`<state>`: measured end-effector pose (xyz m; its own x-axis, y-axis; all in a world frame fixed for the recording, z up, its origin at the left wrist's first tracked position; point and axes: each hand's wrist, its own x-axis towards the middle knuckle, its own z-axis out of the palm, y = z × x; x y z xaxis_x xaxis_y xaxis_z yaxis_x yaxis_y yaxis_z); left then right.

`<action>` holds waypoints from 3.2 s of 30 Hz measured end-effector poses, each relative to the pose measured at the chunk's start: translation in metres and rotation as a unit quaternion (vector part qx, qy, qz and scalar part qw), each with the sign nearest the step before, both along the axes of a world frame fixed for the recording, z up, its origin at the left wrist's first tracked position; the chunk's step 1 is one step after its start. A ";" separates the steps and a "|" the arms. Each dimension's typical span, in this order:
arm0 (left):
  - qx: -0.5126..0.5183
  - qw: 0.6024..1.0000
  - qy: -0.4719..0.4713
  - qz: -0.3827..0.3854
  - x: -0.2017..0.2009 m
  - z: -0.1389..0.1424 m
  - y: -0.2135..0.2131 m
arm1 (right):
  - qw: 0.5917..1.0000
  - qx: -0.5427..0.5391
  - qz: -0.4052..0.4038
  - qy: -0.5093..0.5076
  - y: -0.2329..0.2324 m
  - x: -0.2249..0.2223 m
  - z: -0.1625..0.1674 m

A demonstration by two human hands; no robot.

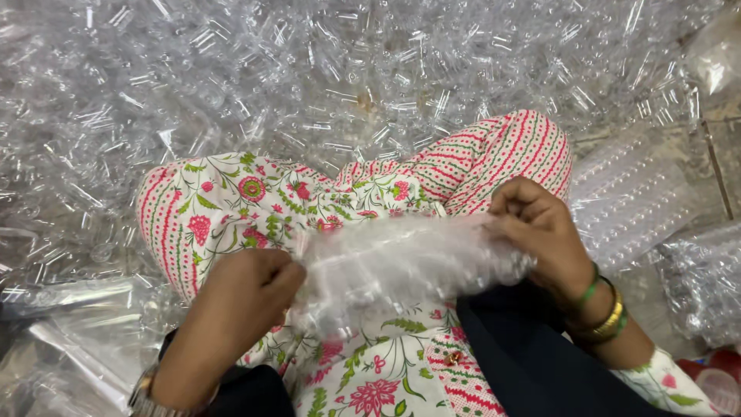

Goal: The person sits on the floor surrounded by piles of clear plastic tubes and fills clear plastic bags with the tubes by hand. They gather tubes from the pile, insert them one at a time into a bag held on their lap, and set filled bags aside.

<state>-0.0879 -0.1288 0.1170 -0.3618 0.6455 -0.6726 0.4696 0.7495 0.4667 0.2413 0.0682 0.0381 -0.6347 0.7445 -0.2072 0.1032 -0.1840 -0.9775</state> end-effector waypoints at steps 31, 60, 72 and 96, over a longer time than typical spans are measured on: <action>0.189 0.978 0.006 -0.093 0.013 -0.014 0.011 | 0.985 -0.115 0.010 -0.130 -0.015 -0.004 -0.002; 0.298 0.936 0.061 -0.176 -0.045 0.040 0.140 | 0.981 -0.152 -0.017 0.116 -0.023 -0.036 -0.033; 0.425 0.735 -0.481 0.219 0.124 -0.079 0.224 | 0.847 -0.300 0.064 0.435 -0.027 -0.031 -0.033; 0.078 0.933 -0.279 -0.212 0.389 -0.229 0.347 | 0.789 0.003 -0.566 -0.237 0.082 0.285 -0.146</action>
